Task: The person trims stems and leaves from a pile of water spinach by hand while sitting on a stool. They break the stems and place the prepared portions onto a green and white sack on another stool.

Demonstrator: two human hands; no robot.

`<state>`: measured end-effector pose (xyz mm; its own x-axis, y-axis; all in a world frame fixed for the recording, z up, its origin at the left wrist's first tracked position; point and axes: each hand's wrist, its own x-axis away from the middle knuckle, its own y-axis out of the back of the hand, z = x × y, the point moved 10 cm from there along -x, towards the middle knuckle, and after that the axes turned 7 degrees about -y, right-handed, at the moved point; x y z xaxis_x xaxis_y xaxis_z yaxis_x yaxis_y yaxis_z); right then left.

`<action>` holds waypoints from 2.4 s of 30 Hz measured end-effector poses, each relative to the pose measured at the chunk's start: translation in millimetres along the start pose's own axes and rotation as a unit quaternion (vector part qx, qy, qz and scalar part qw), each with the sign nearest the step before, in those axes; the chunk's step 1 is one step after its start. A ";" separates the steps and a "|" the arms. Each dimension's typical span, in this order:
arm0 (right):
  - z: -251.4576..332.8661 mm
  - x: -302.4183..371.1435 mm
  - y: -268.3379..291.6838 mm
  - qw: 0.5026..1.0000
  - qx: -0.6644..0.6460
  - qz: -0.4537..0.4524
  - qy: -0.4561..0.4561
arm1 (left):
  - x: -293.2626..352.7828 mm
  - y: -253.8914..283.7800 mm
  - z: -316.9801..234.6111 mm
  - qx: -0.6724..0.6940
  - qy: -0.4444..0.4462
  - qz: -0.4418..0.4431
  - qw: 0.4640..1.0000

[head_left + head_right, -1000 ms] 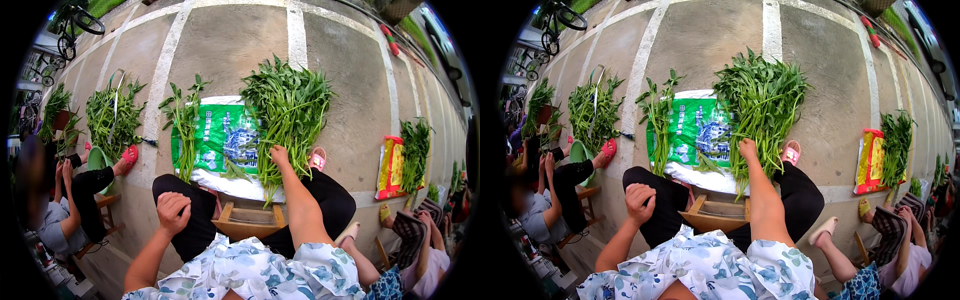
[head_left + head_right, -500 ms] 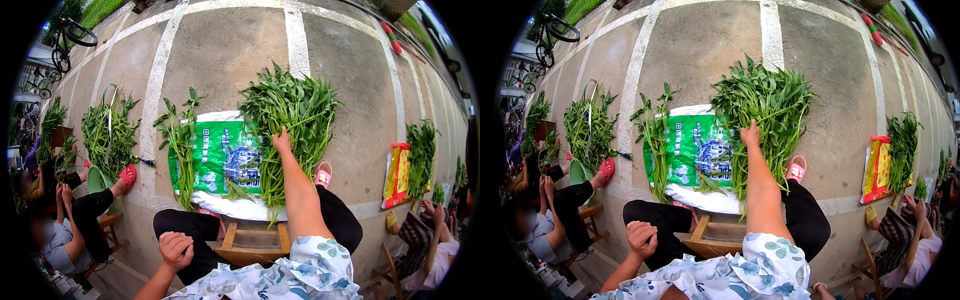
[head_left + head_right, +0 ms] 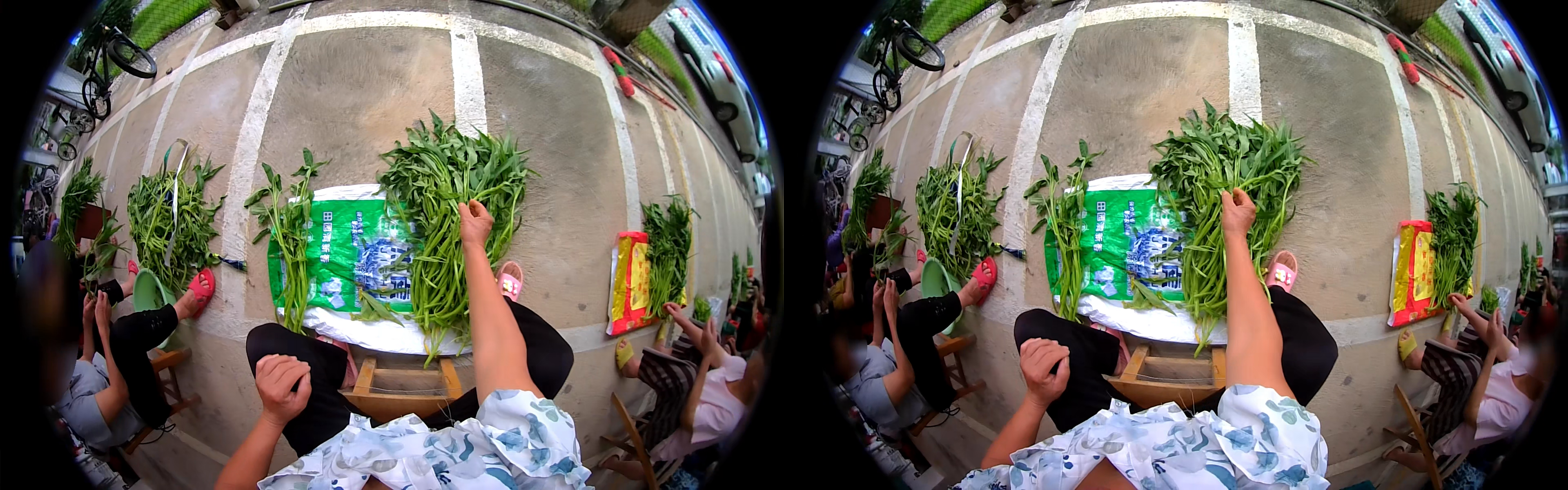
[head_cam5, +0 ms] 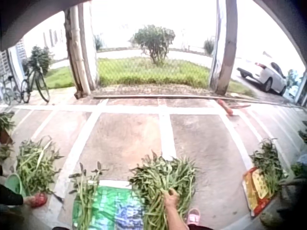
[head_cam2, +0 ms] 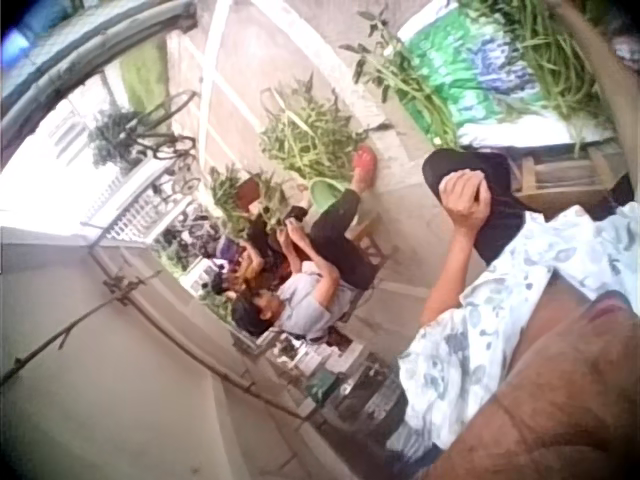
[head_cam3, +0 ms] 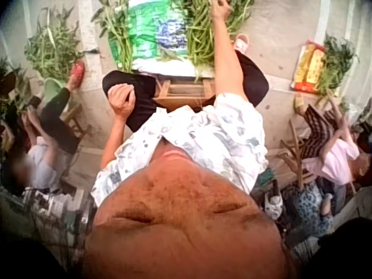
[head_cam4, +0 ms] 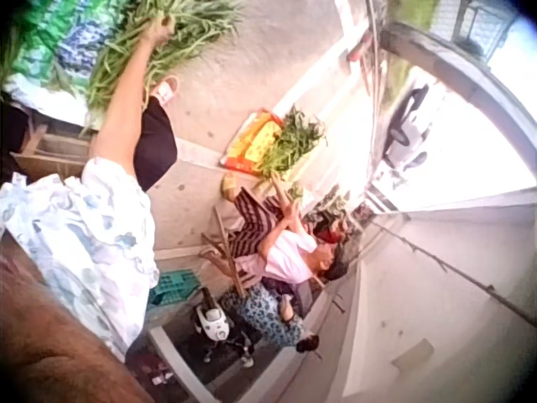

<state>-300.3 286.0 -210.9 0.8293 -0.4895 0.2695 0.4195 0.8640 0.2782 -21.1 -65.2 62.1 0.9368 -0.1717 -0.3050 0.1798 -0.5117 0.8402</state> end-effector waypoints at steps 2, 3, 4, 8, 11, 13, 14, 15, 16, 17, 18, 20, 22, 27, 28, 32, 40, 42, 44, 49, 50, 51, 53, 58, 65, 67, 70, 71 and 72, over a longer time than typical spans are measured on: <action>25.7 34.7 3.8 0.993 -0.121 0.005 -0.007 | -0.5 3.6 -2.5 -0.005 0.003 -0.012 1.000; 40.5 53.7 7.7 0.989 -0.150 0.007 0.002 | -1.2 3.3 -4.5 -0.007 -0.001 -0.018 1.000; 60.4 88.0 -0.6 0.982 -0.182 0.054 -0.020 | 1.5 4.9 -4.1 -0.016 0.003 -0.024 1.000; 74.0 180.5 6.3 0.969 -0.224 0.090 -0.048 | -20.3 -17.7 -9.6 -0.009 0.031 -0.014 0.999; 76.7 237.3 14.2 0.975 -0.177 0.133 -0.012 | -28.6 -102.3 12.6 0.376 0.242 -0.013 0.895; 92.6 289.5 8.5 0.962 -0.142 0.232 -0.007 | -10.7 -168.7 19.5 0.585 0.418 0.082 0.690; 100.5 315.0 8.6 0.948 -0.131 0.290 -0.018 | -3.2 -185.3 20.3 0.646 0.449 0.081 0.612; 96.0 328.9 16.0 0.948 -0.059 0.312 0.024 | -4.7 -194.0 17.8 0.692 0.457 0.073 0.554; 89.3 342.6 22.4 0.941 0.013 0.333 0.066 | -7.3 -198.2 15.7 0.724 0.451 0.059 0.519; 80.0 353.5 28.6 0.931 0.023 0.358 0.071 | -12.1 -199.0 12.3 0.734 0.445 0.047 0.511; 75.3 364.4 31.2 0.919 0.031 0.385 0.081 | -16.8 -196.5 12.2 0.744 0.436 0.033 0.506; 66.1 378.0 34.6 0.892 0.112 0.423 0.117 | -17.7 -192.6 24.0 0.712 0.449 -0.009 0.540; 54.1 386.8 35.1 0.867 0.154 0.450 0.147 | -18.7 -184.9 29.4 0.668 0.450 -0.016 0.593; 37.9 389.9 34.6 0.837 0.209 0.470 0.187 | -29.8 -171.0 15.1 0.691 0.389 0.021 0.608; 41.5 386.4 35.3 0.834 0.210 0.459 0.221 | -31.3 -169.7 12.0 0.693 0.380 0.034 0.611; 50.2 357.8 47.7 0.885 0.180 0.404 0.145 | -26.5 -158.6 7.3 0.685 0.344 0.075 0.637; 48.0 295.9 62.6 0.942 -0.047 0.308 -0.125 | -5.1 -154.8 -22.1 0.558 0.230 0.205 0.770; 48.3 292.7 57.2 0.916 -0.153 0.305 -0.211 | 7.8 -164.1 -37.7 0.529 0.174 0.260 0.789; 46.2 292.6 50.3 0.872 -0.242 0.345 -0.249 | 22.5 -173.2 -51.2 0.539 0.182 0.277 0.774; 25.2 288.2 57.8 0.912 -0.184 0.290 -0.225 | 52.5 -176.4 -50.6 0.481 0.199 0.265 0.812; 22.6 289.1 55.5 0.914 -0.170 0.288 -0.227 | 57.9 -172.1 -49.3 0.455 0.224 0.287 0.813; 19.7 289.8 53.8 0.917 -0.156 0.286 -0.230 | 61.1 -171.0 -45.9 0.455 0.217 0.250 0.826; 14.1 287.0 53.2 0.922 -0.137 0.278 -0.230 | 58.2 -169.9 -42.4 0.412 0.183 0.252 0.856; -6.4 274.4 66.5 0.935 -0.114 0.204 -0.266 | 44.2 -174.3 -34.1 0.383 0.146 0.234 0.882; -3.1 280.6 51.3 0.896 -0.199 0.269 -0.293 | 26.5 -181.0 -20.0 0.488 0.210 0.179 0.828; -5.1 275.8 56.2 0.905 -0.190 0.250 -0.287 | 25.2 -182.6 -19.0 0.492 0.219 0.176 0.824; -5.3 273.7 58.3 0.912 -0.184 0.231 -0.283 | 21.3 -175.9 -18.6 0.468 0.215 0.177 0.839; -5.3 273.2 60.1 0.914 -0.181 0.226 -0.283 | 20.8 -174.1 -14.8 0.466 0.210 0.159 0.844; -5.5 272.4 61.7 0.916 -0.178 0.221 -0.283 | 20.9 -172.9 -8.7 0.465 0.205 0.140 0.850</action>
<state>-46.5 206.6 -125.4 0.6662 0.0225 0.7455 0.2656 0.9269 -0.2653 -30.0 27.0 -85.6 0.9639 -0.1854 0.1910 -0.2031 -0.9760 0.0779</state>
